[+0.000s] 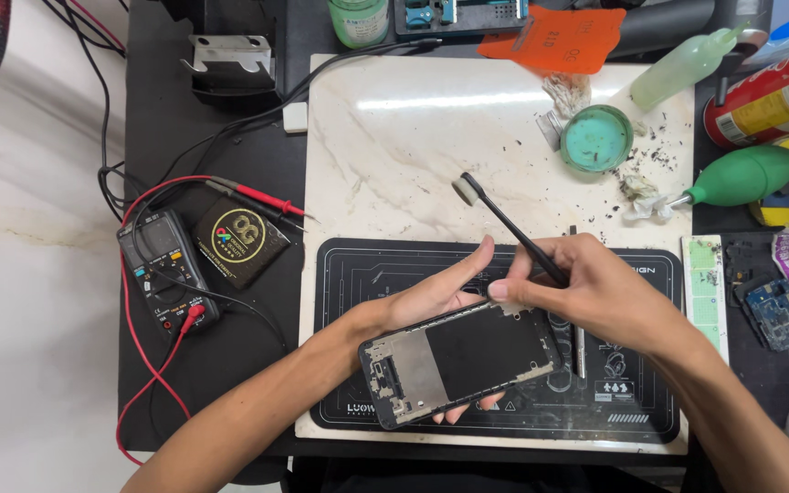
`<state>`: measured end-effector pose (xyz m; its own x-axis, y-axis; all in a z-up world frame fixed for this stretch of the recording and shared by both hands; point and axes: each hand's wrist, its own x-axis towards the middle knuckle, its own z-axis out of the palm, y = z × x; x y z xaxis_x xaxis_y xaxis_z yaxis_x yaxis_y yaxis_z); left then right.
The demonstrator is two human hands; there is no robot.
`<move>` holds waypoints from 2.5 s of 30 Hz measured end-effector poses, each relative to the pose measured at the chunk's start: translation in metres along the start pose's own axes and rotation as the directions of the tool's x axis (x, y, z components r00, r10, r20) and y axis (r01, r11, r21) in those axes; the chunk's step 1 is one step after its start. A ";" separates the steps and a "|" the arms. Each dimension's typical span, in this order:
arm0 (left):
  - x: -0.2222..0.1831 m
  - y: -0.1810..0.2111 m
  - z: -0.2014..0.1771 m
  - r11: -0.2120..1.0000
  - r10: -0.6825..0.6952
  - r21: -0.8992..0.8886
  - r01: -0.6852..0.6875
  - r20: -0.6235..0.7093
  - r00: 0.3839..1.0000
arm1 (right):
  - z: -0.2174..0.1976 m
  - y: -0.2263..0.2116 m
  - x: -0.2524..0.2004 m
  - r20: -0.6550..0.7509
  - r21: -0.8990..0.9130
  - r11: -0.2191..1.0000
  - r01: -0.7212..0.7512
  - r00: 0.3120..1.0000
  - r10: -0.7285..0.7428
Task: The person cleans the internal frame of a disassembled phone using a brush and subsequently removes the back cover of another phone using a thin prying tool.
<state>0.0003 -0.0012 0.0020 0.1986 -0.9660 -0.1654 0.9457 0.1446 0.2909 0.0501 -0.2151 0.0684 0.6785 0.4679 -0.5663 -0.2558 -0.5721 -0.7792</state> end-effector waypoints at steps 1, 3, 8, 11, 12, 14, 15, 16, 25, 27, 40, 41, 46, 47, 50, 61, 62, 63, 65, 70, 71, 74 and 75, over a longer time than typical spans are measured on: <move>0.000 0.000 0.001 1.000 0.008 -0.003 -0.008 0.001 1.000 | -0.001 -0.001 -0.001 -0.008 -0.016 1.000 -0.022 1.000 0.022; -0.001 -0.001 0.001 1.000 0.024 -0.009 -0.024 0.004 1.000 | -0.004 -0.002 -0.004 -0.025 -0.047 0.997 -0.065 0.998 0.064; -0.002 0.001 0.001 0.999 0.047 0.000 -0.047 0.013 0.999 | -0.008 -0.002 -0.004 -0.063 -0.027 0.998 0.049 0.997 -0.050; -0.002 0.002 0.003 0.999 0.040 -0.006 -0.040 -0.002 0.999 | -0.015 -0.002 -0.009 -0.117 -0.136 0.974 0.183 0.973 -0.199; -0.002 0.001 0.003 0.999 0.037 -0.012 -0.037 -0.008 0.999 | -0.017 -0.002 -0.011 -0.133 -0.195 0.958 0.212 0.962 -0.240; -0.002 0.002 0.001 1.000 0.026 -0.016 -0.027 -0.005 1.000 | -0.015 -0.003 -0.013 -0.120 -0.206 0.970 0.131 0.980 -0.158; -0.002 0.002 0.000 1.000 0.022 -0.017 -0.022 -0.004 1.000 | -0.014 -0.003 -0.013 -0.114 -0.213 0.973 0.091 0.987 -0.118; -0.001 0.001 -0.001 1.000 0.024 -0.020 -0.024 0.000 1.000 | -0.012 -0.004 -0.013 -0.111 -0.252 0.964 0.088 0.987 -0.119; -0.001 -0.003 -0.005 0.998 0.042 -0.051 -0.041 0.021 0.999 | 0.006 -0.009 -0.007 -0.094 -0.271 0.943 0.193 0.970 -0.225; 0.000 -0.003 -0.005 0.998 0.048 -0.031 -0.047 0.013 0.999 | 0.008 -0.010 -0.007 -0.091 -0.213 0.956 0.201 0.970 -0.224; 0.000 -0.005 -0.003 0.991 0.128 0.041 -0.127 -0.033 0.991 | 0.008 0.014 -0.002 -0.324 -0.078 0.990 0.118 0.936 -0.137; -0.001 -0.005 -0.004 0.989 0.139 0.054 -0.137 -0.035 0.990 | 0.002 0.017 -0.003 -0.347 -0.101 0.989 0.112 0.927 -0.141; 0.003 -0.003 -0.005 0.960 0.278 -0.008 -0.278 -0.009 0.960 | -0.014 0.016 -0.017 -0.363 -0.176 0.960 0.220 0.891 -0.271; 0.003 -0.004 -0.005 0.950 0.312 -0.004 -0.312 -0.027 0.950 | -0.018 0.010 -0.023 -0.311 -0.211 0.955 0.208 0.912 -0.268; 0.004 -0.005 -0.004 0.921 0.389 0.055 -0.385 -0.084 0.917 | -0.018 -0.012 -0.037 -0.276 -0.434 0.892 0.127 0.924 -0.266; 0.013 -0.014 -0.008 0.871 0.458 0.264 -0.413 -0.140 0.878 | -0.004 -0.033 -0.052 -0.118 -0.683 0.730 0.007 0.986 -0.120; 0.015 -0.015 -0.009 0.865 0.465 0.272 -0.421 -0.120 0.877 | -0.004 -0.031 -0.053 -0.074 -0.678 0.734 -0.015 0.996 -0.048; 0.016 -0.016 -0.010 0.860 0.470 0.278 -0.429 -0.101 0.877 | -0.003 -0.030 -0.053 -0.029 -0.674 0.738 -0.039 0.999 0.026; 0.018 -0.017 -0.009 0.871 0.452 0.278 -0.404 -0.132 0.882 | -0.009 -0.031 -0.056 -0.142 -0.635 0.755 -0.165 0.985 0.096; 0.017 -0.012 -0.001 0.873 0.415 0.356 -0.334 -0.181 0.892 | -0.018 -0.020 -0.044 -0.381 -0.348 0.936 -0.051 0.920 -0.091; 0.017 -0.012 0.002 0.871 0.407 0.370 -0.322 -0.178 0.896 | -0.018 -0.017 -0.037 -0.357 -0.299 0.954 0.013 0.926 -0.124; 0.015 -0.010 0.006 0.828 0.394 0.498 -0.257 -0.192 0.899 | -0.024 -0.011 -0.023 -0.206 -0.108 0.990 0.091 0.972 -0.112; 0.015 -0.010 0.007 0.804 0.391 0.549 -0.228 -0.201 0.898 | -0.025 -0.009 -0.021 -0.137 -0.036 0.995 0.089 0.986 -0.093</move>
<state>-0.0082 -0.0191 0.0034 0.6001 -0.7680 -0.2239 0.5740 0.2185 0.7892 0.0552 -0.2367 0.0936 0.7875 0.4219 -0.4493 -0.1698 -0.5522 -0.8162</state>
